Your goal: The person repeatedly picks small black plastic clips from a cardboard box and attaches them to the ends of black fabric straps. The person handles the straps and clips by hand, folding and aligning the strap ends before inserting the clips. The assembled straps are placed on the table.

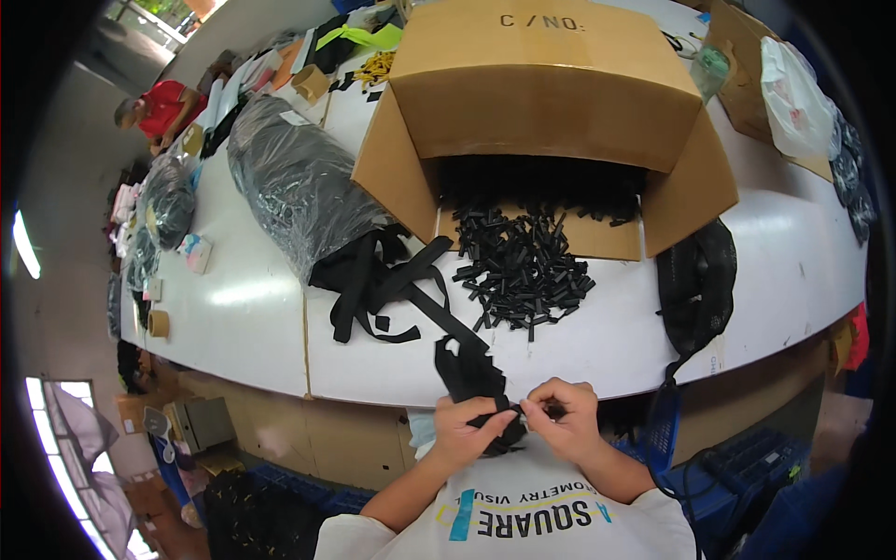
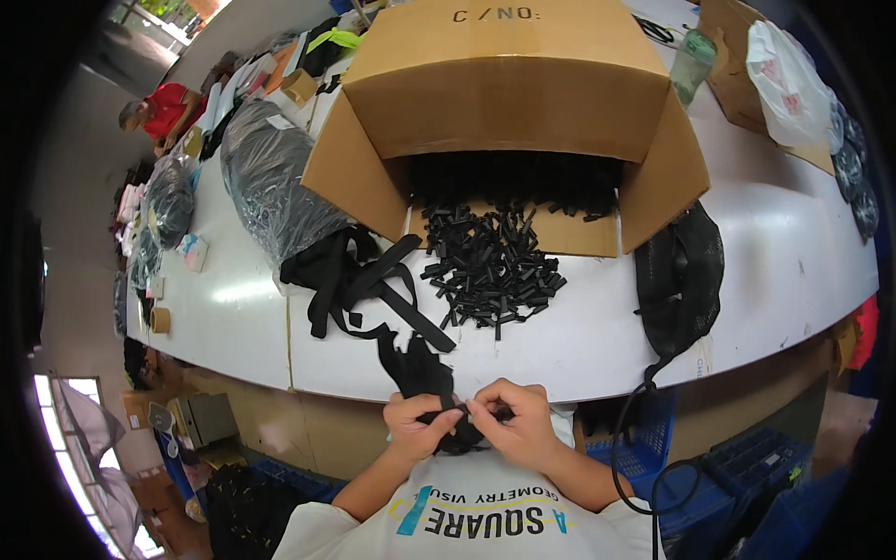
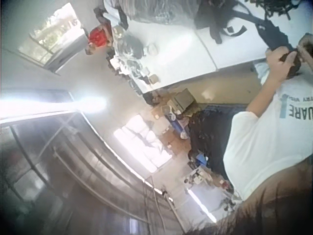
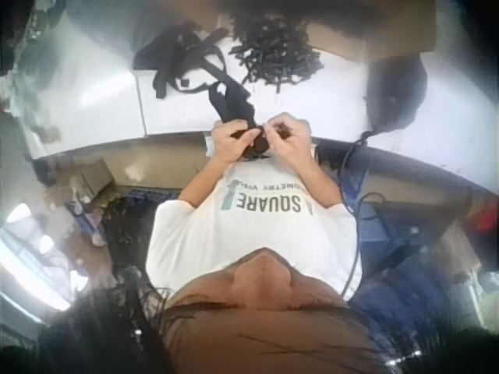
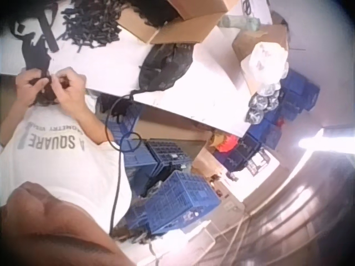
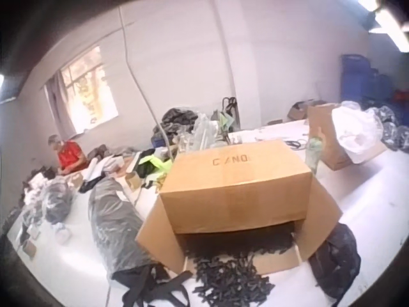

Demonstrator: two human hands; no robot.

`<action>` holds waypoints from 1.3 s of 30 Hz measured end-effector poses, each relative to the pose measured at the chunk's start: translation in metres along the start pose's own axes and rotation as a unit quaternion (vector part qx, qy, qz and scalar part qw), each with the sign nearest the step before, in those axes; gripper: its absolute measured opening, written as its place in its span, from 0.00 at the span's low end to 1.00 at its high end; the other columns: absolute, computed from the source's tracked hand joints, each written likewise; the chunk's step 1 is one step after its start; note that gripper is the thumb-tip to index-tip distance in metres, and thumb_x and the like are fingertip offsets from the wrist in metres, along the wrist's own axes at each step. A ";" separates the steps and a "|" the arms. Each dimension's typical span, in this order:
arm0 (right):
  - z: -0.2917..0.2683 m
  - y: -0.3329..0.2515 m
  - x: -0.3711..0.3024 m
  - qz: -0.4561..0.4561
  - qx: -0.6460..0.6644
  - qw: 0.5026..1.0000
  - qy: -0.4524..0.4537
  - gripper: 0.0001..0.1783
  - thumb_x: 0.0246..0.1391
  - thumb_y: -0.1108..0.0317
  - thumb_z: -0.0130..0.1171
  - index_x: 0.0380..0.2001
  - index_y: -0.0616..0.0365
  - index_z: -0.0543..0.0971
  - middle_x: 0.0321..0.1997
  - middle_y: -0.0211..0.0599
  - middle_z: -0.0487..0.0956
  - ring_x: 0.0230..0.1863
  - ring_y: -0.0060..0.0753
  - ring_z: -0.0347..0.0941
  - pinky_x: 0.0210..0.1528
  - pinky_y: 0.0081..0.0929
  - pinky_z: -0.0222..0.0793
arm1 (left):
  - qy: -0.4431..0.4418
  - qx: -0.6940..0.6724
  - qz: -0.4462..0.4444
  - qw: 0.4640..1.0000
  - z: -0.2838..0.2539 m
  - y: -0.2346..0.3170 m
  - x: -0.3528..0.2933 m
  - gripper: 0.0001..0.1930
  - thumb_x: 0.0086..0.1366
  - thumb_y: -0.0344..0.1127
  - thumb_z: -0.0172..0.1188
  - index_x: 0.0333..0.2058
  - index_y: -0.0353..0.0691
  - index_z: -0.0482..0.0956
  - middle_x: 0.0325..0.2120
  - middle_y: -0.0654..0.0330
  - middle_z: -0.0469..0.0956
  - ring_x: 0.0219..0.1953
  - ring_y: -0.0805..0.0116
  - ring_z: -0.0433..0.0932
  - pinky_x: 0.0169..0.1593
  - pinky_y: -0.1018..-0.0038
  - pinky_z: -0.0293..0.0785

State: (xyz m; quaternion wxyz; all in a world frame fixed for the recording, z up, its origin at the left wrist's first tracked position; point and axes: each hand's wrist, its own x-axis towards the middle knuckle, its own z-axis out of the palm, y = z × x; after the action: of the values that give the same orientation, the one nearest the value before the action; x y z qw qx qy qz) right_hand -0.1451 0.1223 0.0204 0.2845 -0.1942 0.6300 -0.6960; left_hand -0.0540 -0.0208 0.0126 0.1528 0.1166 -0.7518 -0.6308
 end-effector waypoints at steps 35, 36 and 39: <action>-0.097 0.038 0.107 -0.022 -0.441 0.880 0.174 0.05 0.46 0.76 0.55 0.26 0.65 0.71 0.20 0.47 0.74 0.20 0.42 0.71 0.24 0.32 0.64 | 0.063 -0.110 0.057 0.990 -0.043 -0.021 0.040 0.03 0.48 0.24 0.64 0.20 0.32 0.78 0.19 0.54 0.77 0.33 0.57 0.77 0.39 0.65 0.73; -0.098 0.037 0.105 -0.018 -0.418 0.890 0.184 0.05 0.46 0.76 0.55 0.26 0.65 0.71 0.19 0.45 0.73 0.19 0.36 0.69 0.23 0.29 0.62 | 0.057 -0.107 0.059 0.991 -0.043 -0.021 0.039 0.03 0.48 0.23 0.63 0.20 0.32 0.77 0.20 0.54 0.77 0.31 0.58 0.77 0.38 0.66 0.73; -0.100 0.042 0.101 -0.053 -0.359 0.908 0.210 0.04 0.45 0.78 0.53 0.27 0.66 0.72 0.15 0.33 0.70 0.17 0.17 0.61 0.20 0.19 0.56 | 0.043 -0.097 0.066 0.992 -0.041 -0.023 0.039 0.04 0.47 0.19 0.64 0.21 0.32 0.78 0.24 0.53 0.79 0.27 0.66 0.79 0.35 0.76 0.74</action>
State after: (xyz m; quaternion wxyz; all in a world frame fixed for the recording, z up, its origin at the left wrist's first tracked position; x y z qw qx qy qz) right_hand -0.2786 0.1328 -0.0426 0.0192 -0.1655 0.8713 -0.4616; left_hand -0.0746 -0.0769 -0.0003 0.2374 0.0782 -0.6855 -0.6839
